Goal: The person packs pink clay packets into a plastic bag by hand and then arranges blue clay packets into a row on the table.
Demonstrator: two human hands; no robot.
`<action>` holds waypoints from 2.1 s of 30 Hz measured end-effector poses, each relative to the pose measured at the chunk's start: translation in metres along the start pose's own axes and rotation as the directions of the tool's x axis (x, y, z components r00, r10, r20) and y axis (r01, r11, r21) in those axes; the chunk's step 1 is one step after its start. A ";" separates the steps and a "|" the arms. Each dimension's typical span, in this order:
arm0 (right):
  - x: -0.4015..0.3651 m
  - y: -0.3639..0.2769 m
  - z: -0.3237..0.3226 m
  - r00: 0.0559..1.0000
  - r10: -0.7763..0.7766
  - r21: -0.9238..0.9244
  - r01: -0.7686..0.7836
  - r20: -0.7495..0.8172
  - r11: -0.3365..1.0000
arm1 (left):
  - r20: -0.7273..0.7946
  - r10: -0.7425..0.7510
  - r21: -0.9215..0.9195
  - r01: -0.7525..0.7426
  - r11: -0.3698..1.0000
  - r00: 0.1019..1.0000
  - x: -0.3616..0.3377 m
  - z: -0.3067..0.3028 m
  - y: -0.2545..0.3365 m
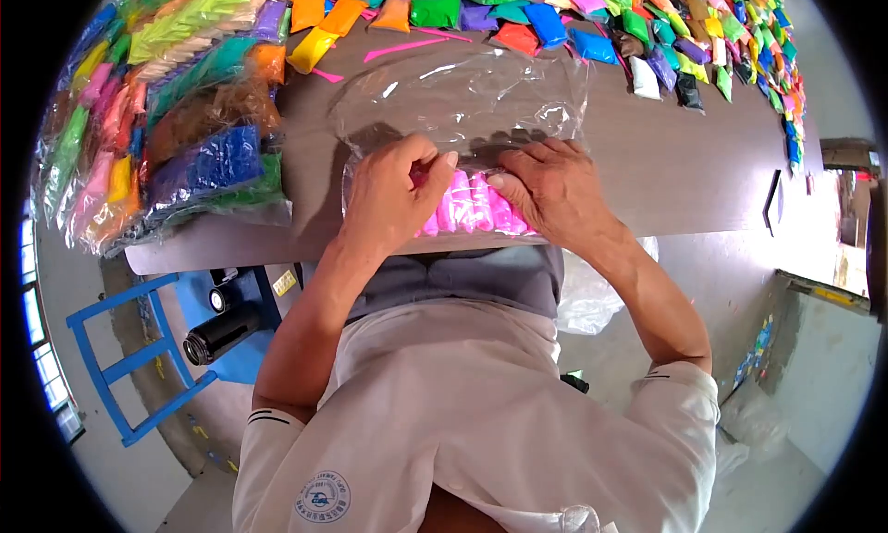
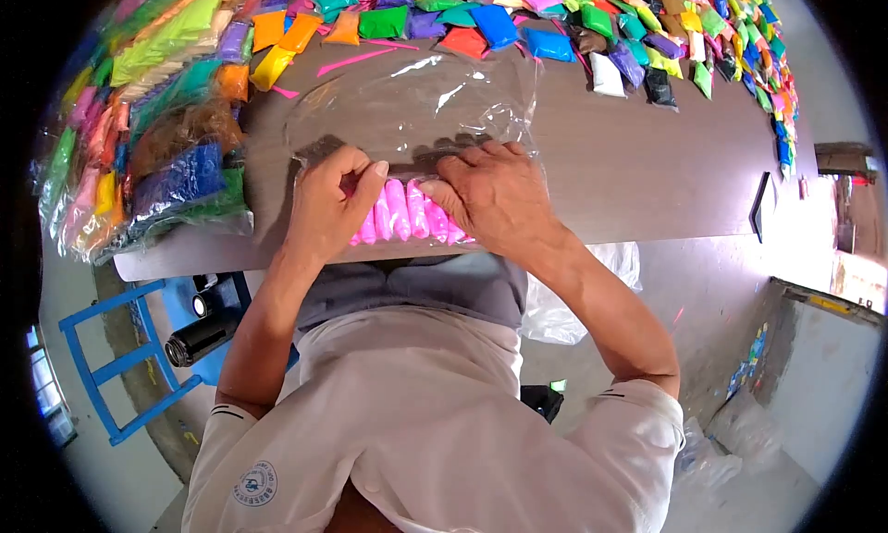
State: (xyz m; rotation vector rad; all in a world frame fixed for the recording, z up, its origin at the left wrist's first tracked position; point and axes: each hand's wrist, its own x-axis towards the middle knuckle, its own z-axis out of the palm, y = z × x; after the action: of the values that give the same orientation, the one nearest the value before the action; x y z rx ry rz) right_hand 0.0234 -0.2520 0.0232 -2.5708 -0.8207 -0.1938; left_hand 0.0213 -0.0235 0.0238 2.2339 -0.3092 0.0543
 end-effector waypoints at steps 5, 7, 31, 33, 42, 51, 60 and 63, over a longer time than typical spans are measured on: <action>-0.004 -0.022 -0.008 0.986 0.004 -0.068 -0.016 -0.169 0.998 | 0.016 -0.026 0.068 0.025 0.997 1.000 0.005 0.002 0.002; -0.003 -0.034 -0.001 0.990 0.014 -0.008 -0.016 -0.140 1.000 | 0.021 -0.020 0.088 0.018 0.996 1.000 0.006 0.001 0.005; 0.003 -0.038 0.001 0.960 0.003 -0.049 -0.018 -0.281 0.999 | -0.044 0.022 0.059 -0.019 0.998 0.999 -0.015 -0.007 -0.011; -0.007 -0.028 -0.004 0.978 0.091 -0.060 -0.104 -0.186 0.993 | -0.104 0.062 0.098 -0.052 0.994 0.993 -0.014 -0.002 -0.009; 0.022 0.004 -0.013 0.984 0.077 0.050 -0.069 -0.162 0.996 | -0.126 0.117 0.094 -0.105 0.990 0.985 -0.012 0.000 -0.009; 0.126 0.024 0.002 0.995 0.064 -0.013 -0.063 0.072 0.998 | -0.119 0.111 0.072 -0.103 0.992 0.987 -0.014 -0.001 -0.012; 0.129 -0.025 -0.054 0.981 0.032 0.065 -0.045 0.192 0.997 | -0.095 0.119 0.074 -0.112 0.991 0.988 0.021 -0.013 -0.025; 0.110 -0.045 -0.046 0.995 -0.023 -0.002 0.024 0.101 1.000 | -0.117 0.100 0.080 -0.091 0.993 0.988 0.040 -0.010 -0.033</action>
State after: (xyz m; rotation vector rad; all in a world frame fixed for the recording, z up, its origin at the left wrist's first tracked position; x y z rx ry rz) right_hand 0.0870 -0.1821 0.1091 -2.5928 -0.8883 -0.0723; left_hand 0.0687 -0.0045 0.0107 2.2764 -0.3533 0.2558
